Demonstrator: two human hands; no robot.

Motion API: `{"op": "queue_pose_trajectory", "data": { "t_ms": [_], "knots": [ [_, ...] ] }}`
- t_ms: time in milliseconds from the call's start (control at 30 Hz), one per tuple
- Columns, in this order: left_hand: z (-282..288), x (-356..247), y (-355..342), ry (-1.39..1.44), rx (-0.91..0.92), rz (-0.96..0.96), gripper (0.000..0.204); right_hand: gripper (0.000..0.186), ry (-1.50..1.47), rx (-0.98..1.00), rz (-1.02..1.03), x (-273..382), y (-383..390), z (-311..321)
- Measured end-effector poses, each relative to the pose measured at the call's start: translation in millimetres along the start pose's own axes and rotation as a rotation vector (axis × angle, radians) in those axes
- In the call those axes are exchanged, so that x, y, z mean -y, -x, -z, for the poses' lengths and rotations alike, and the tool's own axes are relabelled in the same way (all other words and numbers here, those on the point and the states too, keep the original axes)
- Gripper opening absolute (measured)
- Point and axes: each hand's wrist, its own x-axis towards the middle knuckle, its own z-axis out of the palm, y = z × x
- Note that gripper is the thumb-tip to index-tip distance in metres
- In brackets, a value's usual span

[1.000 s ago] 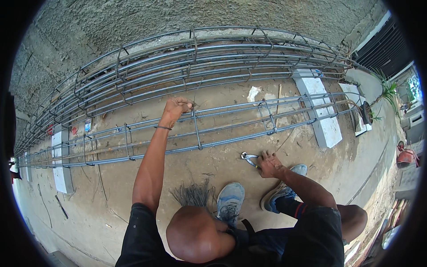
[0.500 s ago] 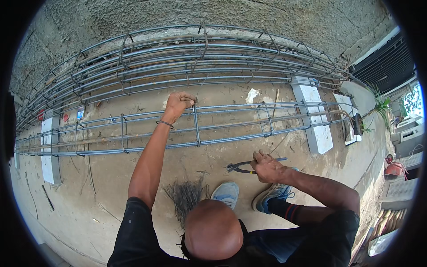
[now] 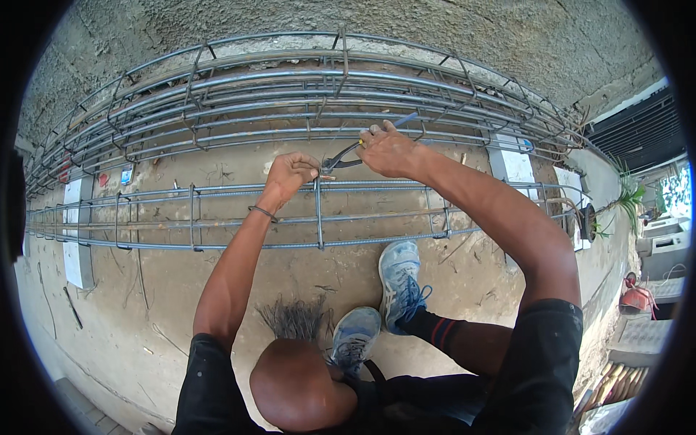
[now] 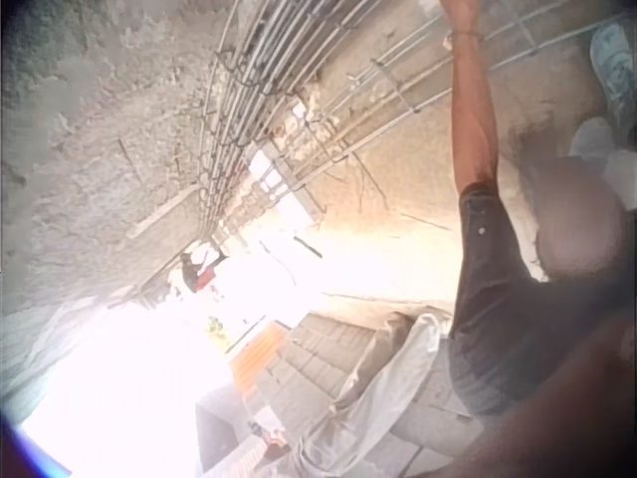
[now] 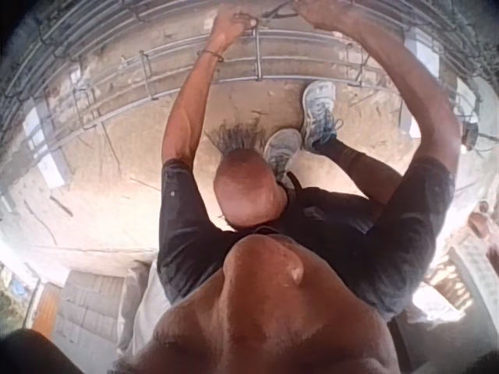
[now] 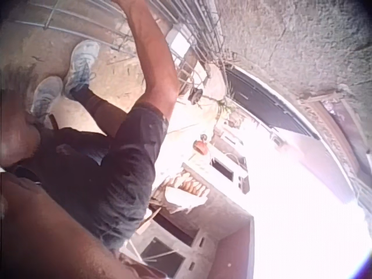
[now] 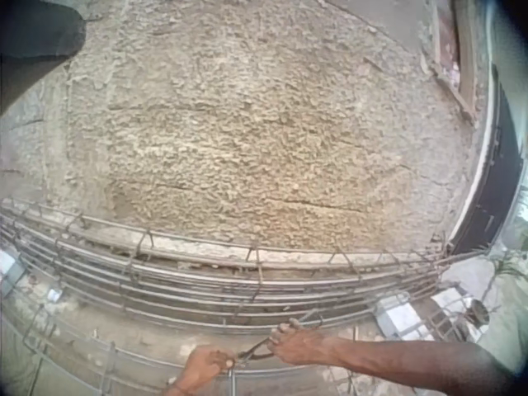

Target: The person secures rebar together with wire ties using a pair of pliers.

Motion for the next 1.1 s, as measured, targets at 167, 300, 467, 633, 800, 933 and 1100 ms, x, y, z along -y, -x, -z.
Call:
{"op": "queue_pose_trajectory", "data": {
  "t_ms": [167,300,467,633,800,933,1100],
  "knots": [
    [8,9,2,0.026,-0.009,0.022,0.020,0.030,0.194,-0.162,0.182,-4,-17,-6],
    [6,-5,4,0.075,0.010,0.036,0.028,0.031,0.312,-0.184,0.237,-6,-8,12],
    [7,-2,0,0.039,0.069,0.045,0.031,0.031,0.119,0.811,-0.146,24,-7,52],
    [5,-8,1,0.008,0.047,0.038,0.032,0.033,0.328,0.302,-0.193,18,26,64],
    [6,1,0,0.039,0.045,0.025,0.034,0.037,0.153,0.203,0.001,16,4,30],
    [2,-8,5,0.014,0.032,0.042,0.035,0.038,0.171,0.025,0.025,16,-2,16],
    [8,1,3,-0.005,0.036,0.061,0.037,0.023,0.328,-0.191,0.186,12,-12,18]
  ]
}}
